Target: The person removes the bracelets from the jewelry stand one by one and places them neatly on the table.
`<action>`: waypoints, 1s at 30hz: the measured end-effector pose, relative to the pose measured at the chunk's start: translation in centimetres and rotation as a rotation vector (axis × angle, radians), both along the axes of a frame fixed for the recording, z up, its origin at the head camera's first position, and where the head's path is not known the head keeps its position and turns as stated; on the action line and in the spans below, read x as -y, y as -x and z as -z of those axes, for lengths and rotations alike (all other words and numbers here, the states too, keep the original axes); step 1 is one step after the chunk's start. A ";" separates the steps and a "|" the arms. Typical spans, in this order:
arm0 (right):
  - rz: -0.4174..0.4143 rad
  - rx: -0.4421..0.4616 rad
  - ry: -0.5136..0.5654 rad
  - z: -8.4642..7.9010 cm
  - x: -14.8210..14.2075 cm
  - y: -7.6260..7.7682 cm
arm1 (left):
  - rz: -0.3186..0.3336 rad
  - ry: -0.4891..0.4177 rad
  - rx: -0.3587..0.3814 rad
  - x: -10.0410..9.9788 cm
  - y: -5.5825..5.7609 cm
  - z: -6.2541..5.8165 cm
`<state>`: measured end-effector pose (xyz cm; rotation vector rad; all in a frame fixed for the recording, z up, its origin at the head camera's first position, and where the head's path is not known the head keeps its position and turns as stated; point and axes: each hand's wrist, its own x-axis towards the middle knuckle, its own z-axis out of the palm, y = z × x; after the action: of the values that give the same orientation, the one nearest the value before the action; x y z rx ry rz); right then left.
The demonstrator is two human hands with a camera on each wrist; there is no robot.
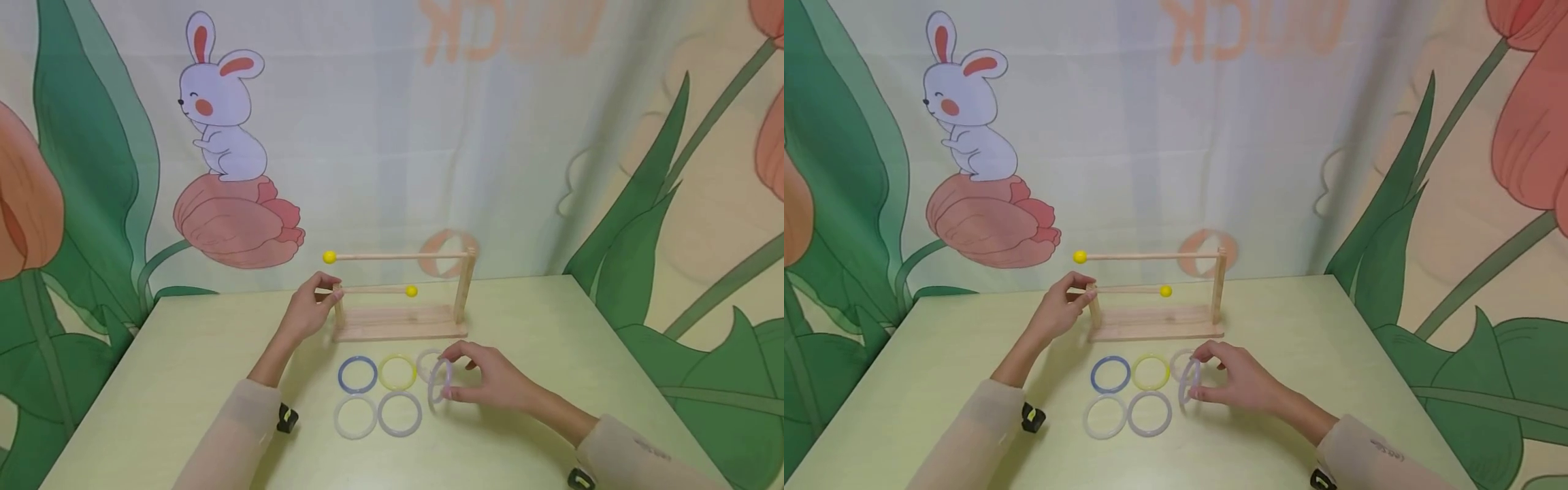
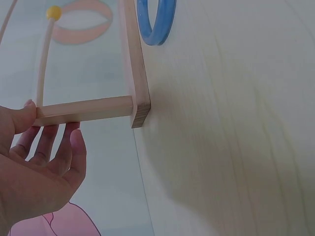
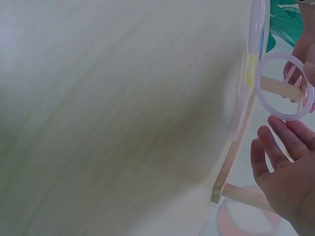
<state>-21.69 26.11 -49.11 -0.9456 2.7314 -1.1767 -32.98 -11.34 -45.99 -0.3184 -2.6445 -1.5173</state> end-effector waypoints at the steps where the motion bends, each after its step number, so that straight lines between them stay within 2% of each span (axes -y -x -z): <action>1: -0.003 0.003 -0.003 0.0 0.0 -0.1 | 0.001 -0.001 -0.003 0.0 0.0 0.0; 11: -0.016 0.013 -0.034 0.4 0.0 -0.7 | 0.000 0.010 -0.005 0.2 0.1 0.1; 23: -0.021 -0.043 -0.091 0.8 -0.9 -1.0 | 0.006 -0.004 -0.020 0.2 0.1 0.0; 30: -0.022 -0.006 -0.145 1.4 -1.5 -1.3 | 0.006 0.003 -0.016 0.2 0.0 0.3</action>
<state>-20.40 27.63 -50.46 -0.9597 2.7587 -0.9581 -33.00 -11.56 -46.25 -0.3374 -2.6368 -1.5062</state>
